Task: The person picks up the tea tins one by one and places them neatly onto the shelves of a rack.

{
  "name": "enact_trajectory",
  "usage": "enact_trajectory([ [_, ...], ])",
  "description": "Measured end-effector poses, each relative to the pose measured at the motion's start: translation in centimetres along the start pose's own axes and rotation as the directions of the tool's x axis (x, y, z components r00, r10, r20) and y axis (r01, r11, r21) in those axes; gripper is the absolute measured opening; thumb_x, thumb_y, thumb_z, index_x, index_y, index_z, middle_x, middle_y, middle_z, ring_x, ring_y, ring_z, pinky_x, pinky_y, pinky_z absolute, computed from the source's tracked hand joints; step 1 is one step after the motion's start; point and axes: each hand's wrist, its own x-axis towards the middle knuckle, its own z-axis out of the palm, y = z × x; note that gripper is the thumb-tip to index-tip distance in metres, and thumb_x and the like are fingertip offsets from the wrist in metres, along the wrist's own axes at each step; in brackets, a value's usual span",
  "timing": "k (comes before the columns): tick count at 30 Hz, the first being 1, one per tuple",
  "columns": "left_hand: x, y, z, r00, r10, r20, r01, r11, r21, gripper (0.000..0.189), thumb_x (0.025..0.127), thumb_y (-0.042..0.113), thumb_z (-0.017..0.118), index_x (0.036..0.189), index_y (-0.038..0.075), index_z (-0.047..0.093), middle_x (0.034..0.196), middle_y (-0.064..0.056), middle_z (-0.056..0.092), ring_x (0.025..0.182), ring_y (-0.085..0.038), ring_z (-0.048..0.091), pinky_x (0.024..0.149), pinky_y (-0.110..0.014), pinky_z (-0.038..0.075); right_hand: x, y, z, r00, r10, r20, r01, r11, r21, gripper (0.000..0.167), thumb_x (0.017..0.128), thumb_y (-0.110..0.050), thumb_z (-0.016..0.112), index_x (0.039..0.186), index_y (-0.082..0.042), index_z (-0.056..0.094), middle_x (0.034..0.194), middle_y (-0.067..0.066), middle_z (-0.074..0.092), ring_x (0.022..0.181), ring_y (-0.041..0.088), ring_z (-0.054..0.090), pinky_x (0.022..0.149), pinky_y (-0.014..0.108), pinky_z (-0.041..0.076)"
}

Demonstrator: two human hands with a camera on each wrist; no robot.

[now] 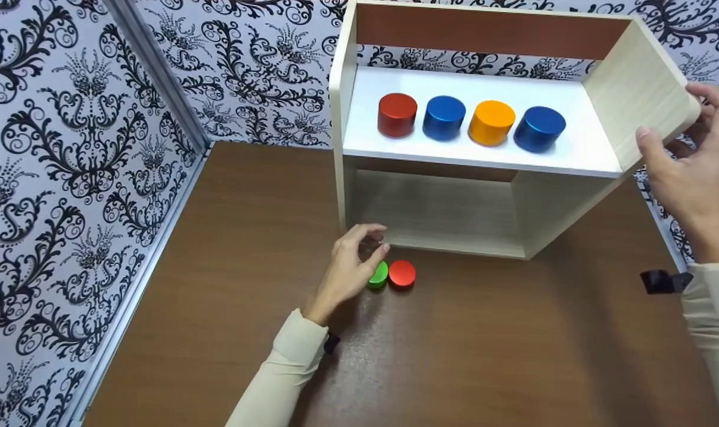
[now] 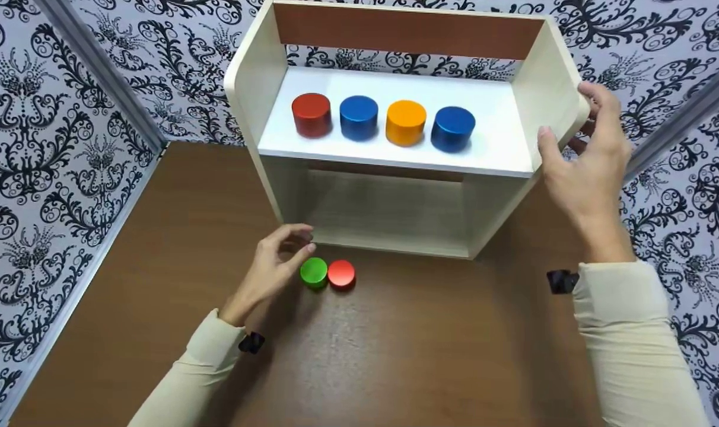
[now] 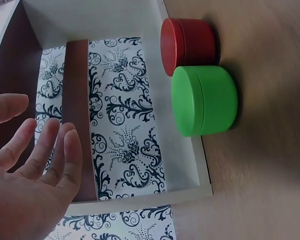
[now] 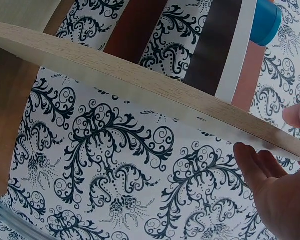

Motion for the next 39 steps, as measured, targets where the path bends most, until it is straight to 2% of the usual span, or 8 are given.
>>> enact_trajectory([
  [4, 0.0, 0.0, 0.3, 1.0, -0.004, 0.013, 0.005, 1.0, -0.027, 0.026, 0.096, 0.007, 0.07, 0.121, 0.003, 0.067, 0.105, -0.006, 0.066, 0.095, -0.018, 0.065, 0.083, -0.042, 0.062, 0.2, 0.0, 0.1, 1.0, -0.014, -0.017, 0.014, 1.0, 0.0, 0.061, 0.096, -0.009, 0.063, 0.149, -0.027, 0.038, 0.14, 0.005, 0.05, 0.131, 0.022, 0.054, 0.112, 0.04, 0.041],
  [8, -0.1, -0.2, 0.5, 1.0, -0.001, 0.013, 0.001, 0.999, -0.038, 0.026, 0.095, 0.007, 0.07, 0.121, 0.003, 0.067, 0.104, -0.008, 0.066, 0.095, -0.018, 0.065, 0.083, -0.039, 0.062, 0.2, 0.1, 0.2, 0.999, -0.02, -0.04, 0.02, 1.0, 0.001, 0.062, 0.094, -0.01, 0.066, 0.148, -0.026, 0.039, 0.14, 0.006, 0.051, 0.127, 0.022, 0.057, 0.11, 0.039, 0.044],
  [14, -0.3, -0.3, 0.6, 1.0, -0.001, 0.021, 0.002, 0.999, -0.039, 0.026, 0.095, 0.006, 0.07, 0.12, 0.002, 0.067, 0.104, -0.015, 0.067, 0.093, -0.021, 0.066, 0.084, -0.04, 0.062, 0.2, 0.4, 0.3, 0.998, -0.047, -0.045, 0.045, 0.998, -0.039, 0.064, 0.093, -0.009, 0.066, 0.149, -0.026, 0.039, 0.144, 0.006, 0.05, 0.132, 0.025, 0.055, 0.112, 0.039, 0.04],
  [20, -0.6, -0.5, 0.6, 0.999, -0.021, 0.028, 0.021, 1.0, -0.01, 0.026, 0.096, 0.008, 0.07, 0.122, 0.004, 0.067, 0.105, -0.012, 0.067, 0.093, -0.018, 0.066, 0.084, -0.033, 0.061, 0.2, 0.5, 0.4, 0.995, -0.087, -0.054, 0.087, 0.996, 0.001, 0.064, 0.09, -0.001, 0.064, 0.147, -0.022, 0.041, 0.137, 0.003, 0.053, 0.127, 0.019, 0.056, 0.112, 0.038, 0.04],
  [26, -0.8, -0.8, 0.4, 0.999, -0.036, 0.036, 0.035, 0.999, 0.016, 0.027, 0.097, 0.01, 0.069, 0.123, 0.005, 0.067, 0.106, -0.011, 0.067, 0.095, -0.019, 0.066, 0.083, -0.028, 0.06, 0.2, 0.6, 0.3, 0.995, -0.085, -0.051, 0.081, 0.994, -0.076, 0.065, 0.092, -0.005, 0.064, 0.148, -0.026, 0.04, 0.141, 0.008, 0.053, 0.129, 0.022, 0.057, 0.109, 0.037, 0.042],
  [30, -1.0, -1.2, 0.3, 0.998, -0.054, 0.042, 0.052, 0.998, 0.039, 0.028, 0.097, 0.01, 0.069, 0.124, 0.004, 0.066, 0.107, -0.014, 0.067, 0.097, -0.023, 0.066, 0.086, -0.035, 0.061, 0.1, 0.6, 0.4, 0.995, -0.092, -0.05, 0.086, 0.99, -0.108, 0.064, 0.093, -0.007, 0.064, 0.148, -0.027, 0.039, 0.142, 0.009, 0.054, 0.13, 0.023, 0.057, 0.108, 0.036, 0.043],
  [34, -1.2, -1.8, 0.2, 0.997, -0.068, 0.043, 0.065, 0.996, 0.068, 0.029, 0.097, 0.011, 0.069, 0.125, 0.005, 0.065, 0.109, -0.011, 0.066, 0.101, -0.025, 0.066, 0.09, -0.043, 0.061, 0.0, 0.7, 0.4, 0.994, -0.096, -0.058, 0.088, 0.989, -0.117, 0.063, 0.093, -0.007, 0.064, 0.148, -0.027, 0.04, 0.141, 0.008, 0.054, 0.129, 0.022, 0.058, 0.107, 0.036, 0.045],
  [39, -1.8, -2.8, 0.0, 0.996, -0.083, 0.042, 0.076, 0.987, 0.142, 0.038, 0.094, 0.016, 0.072, 0.13, 0.008, 0.064, 0.119, -0.008, 0.063, 0.112, -0.028, 0.062, 0.1, -0.047, 0.055, -0.1, 0.6, 0.5, 0.993, -0.104, -0.053, 0.097, 0.987, -0.125, 0.063, 0.095, -0.008, 0.064, 0.149, -0.028, 0.038, 0.144, 0.007, 0.053, 0.131, 0.022, 0.056, 0.108, 0.037, 0.043],
])
